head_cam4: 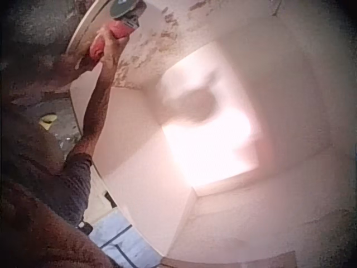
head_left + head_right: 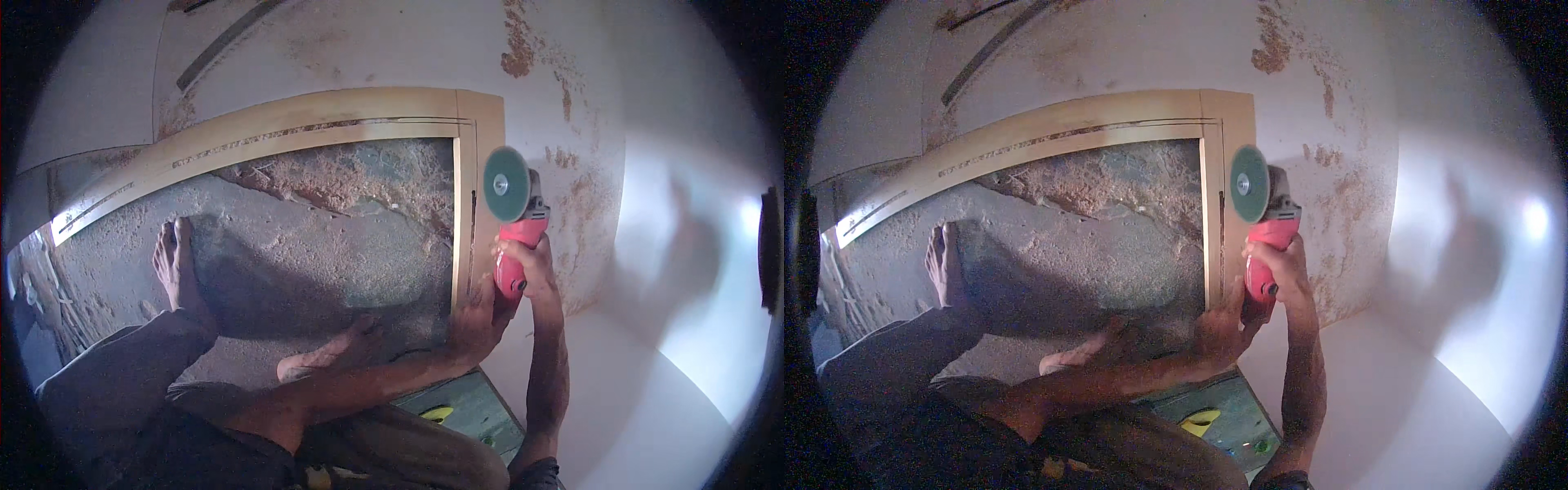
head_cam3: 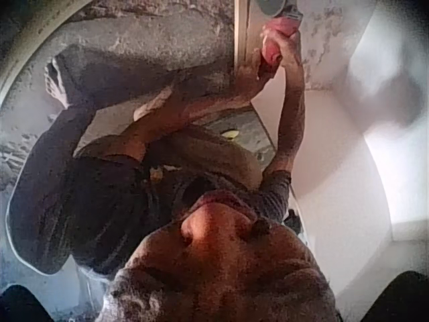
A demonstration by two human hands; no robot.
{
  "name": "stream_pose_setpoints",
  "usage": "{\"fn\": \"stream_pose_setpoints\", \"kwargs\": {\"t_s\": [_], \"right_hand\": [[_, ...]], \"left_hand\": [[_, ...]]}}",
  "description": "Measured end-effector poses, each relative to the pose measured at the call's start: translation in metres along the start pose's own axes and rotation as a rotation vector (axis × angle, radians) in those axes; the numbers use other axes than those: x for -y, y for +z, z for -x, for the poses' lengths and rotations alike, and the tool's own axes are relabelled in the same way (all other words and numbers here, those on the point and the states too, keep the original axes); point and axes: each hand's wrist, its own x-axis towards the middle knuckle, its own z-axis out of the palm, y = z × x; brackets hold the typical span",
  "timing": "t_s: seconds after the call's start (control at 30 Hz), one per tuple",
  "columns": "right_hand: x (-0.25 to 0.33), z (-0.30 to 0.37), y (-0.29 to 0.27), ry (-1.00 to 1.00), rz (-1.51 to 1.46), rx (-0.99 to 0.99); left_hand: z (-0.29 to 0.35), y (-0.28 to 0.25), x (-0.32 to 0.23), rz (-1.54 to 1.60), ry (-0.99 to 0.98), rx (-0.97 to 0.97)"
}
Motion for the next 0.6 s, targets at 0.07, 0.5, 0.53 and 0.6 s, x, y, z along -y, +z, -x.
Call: {"fn": "stream_pose_setpoints", "kwargs": {"t_s": [0.07,0.5,0.53,0.6], "right_hand": [[0.016,-0.005,0.006,0.009,-0.077,0.012],[0.031,-0.055,0.013,-0.015,-0.097,0.056],[0.029,-0.055,0.012,-0.012,-0.087,0.043],[0.03,-0.056,0.015,-0.03,-0.087,0.052]], "left_hand": [[-0.012,-0.005,-0.002,-0.002,-0.018,0.017],[-0.05,-0.03,-0.01,0.029,-0.031,0.063],[-0.05,-0.03,-0.011,0.037,-0.034,0.063],[-0.051,-0.033,-0.012,0.05,-0.032,0.053]]}}
